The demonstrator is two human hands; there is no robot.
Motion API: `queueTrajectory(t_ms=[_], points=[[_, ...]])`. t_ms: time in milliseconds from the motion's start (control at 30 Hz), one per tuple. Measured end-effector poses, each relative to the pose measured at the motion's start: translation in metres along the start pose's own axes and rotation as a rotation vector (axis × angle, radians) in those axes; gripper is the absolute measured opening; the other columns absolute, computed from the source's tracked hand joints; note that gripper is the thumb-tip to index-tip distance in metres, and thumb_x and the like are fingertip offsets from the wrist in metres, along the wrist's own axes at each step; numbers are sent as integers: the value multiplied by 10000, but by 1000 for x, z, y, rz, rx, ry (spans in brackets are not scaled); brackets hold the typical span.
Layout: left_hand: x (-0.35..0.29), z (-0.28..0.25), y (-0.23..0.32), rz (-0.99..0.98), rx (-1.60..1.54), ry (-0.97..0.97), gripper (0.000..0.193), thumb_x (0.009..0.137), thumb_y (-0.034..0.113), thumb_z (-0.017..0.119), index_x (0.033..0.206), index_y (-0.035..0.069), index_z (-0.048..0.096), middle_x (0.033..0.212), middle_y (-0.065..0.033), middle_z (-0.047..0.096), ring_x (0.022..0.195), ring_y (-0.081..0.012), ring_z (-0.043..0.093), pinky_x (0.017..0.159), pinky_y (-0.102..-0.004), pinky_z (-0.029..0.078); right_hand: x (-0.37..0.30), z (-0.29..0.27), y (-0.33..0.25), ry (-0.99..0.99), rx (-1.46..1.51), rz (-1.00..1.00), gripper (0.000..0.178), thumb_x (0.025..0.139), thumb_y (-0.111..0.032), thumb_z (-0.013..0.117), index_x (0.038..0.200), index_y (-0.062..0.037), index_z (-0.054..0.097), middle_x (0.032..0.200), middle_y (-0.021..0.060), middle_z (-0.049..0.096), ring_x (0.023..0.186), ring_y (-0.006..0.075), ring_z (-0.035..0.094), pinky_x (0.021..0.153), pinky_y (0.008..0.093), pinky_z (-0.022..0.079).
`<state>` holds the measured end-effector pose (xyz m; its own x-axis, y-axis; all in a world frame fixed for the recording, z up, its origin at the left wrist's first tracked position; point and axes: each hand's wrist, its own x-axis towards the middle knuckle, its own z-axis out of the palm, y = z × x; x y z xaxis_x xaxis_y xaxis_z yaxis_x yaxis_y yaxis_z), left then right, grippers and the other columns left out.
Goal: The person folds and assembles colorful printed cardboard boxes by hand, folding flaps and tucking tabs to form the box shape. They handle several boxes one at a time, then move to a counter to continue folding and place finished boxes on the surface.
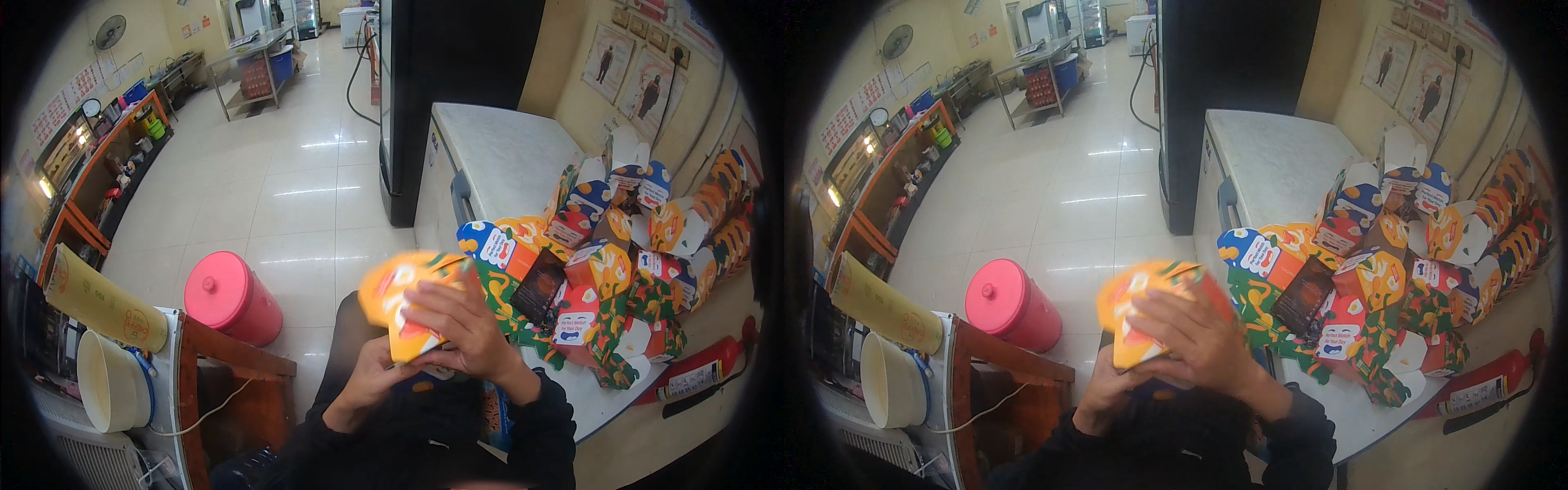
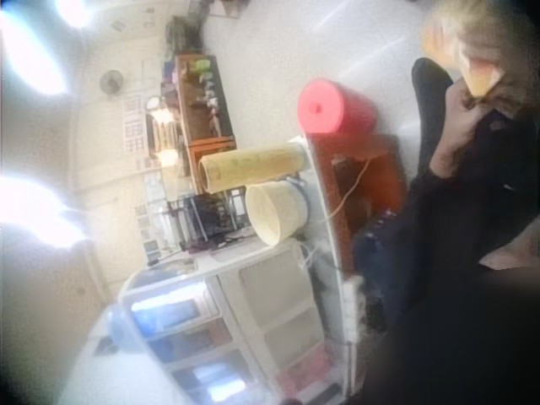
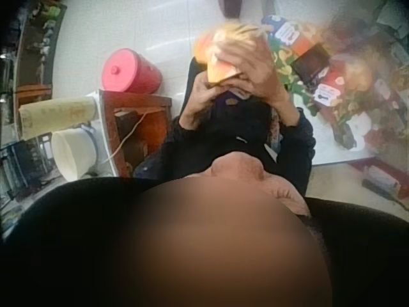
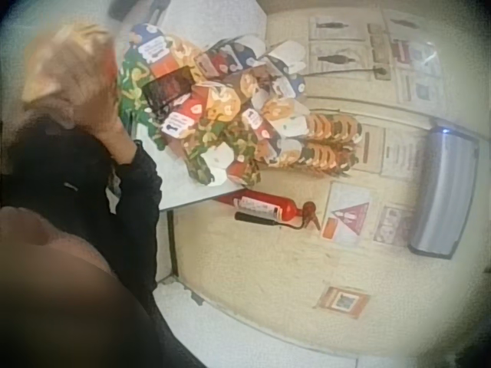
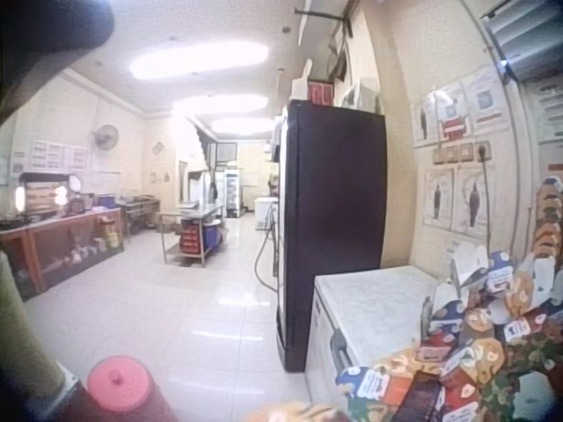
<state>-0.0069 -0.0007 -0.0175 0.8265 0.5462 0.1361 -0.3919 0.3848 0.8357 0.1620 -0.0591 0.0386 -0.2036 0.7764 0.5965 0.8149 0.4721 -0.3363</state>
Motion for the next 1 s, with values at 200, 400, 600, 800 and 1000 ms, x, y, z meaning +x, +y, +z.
queueTrajectory(t_ms=[200,400,600,800,1000], points=[[-3,-19,-22,-65,-542,-79,738,705,161,751,1314,27,356,1230,-102,502,1126,-210,519,950,-320,435,-10,3,17,-28,374,-5,187,737,-325,706,843,-171,700,1204,51,575,1176,249,488,1102,482,145],[-7,3,17,203,-139,97,814,739,247,717,1362,17,246,1317,-139,402,1222,-235,426,1021,-363,354,3,-13,18,-86,392,221,197,708,-360,728,689,-168,689,1368,94,409,1344,332,181,1087,495,89],[-7,20,21,150,296,409,364,919,124,513,1239,-10,402,1156,-108,529,1030,-162,531,882,-297,436,4,-5,15,-22,271,293,227,740,-338,714,679,-133,636,1407,93,354,1351,334,159,1088,495,90],[-3,19,16,280,425,475,305,925,141,517,1176,-26,470,1082,-101,568,956,-154,558,825,-281,452,3,0,10,21,617,339,200,755,-178,693,677,-71,543,1356,122,393,1295,312,299,1045,431,258],[-8,16,12,256,556,459,338,912,104,525,1198,-57,446,1129,-140,536,1016,-190,542,848,-305,450,4,2,7,138,432,290,212,747,-156,713,701,-52,534,1273,126,453,1191,285,428,971,374,356]])
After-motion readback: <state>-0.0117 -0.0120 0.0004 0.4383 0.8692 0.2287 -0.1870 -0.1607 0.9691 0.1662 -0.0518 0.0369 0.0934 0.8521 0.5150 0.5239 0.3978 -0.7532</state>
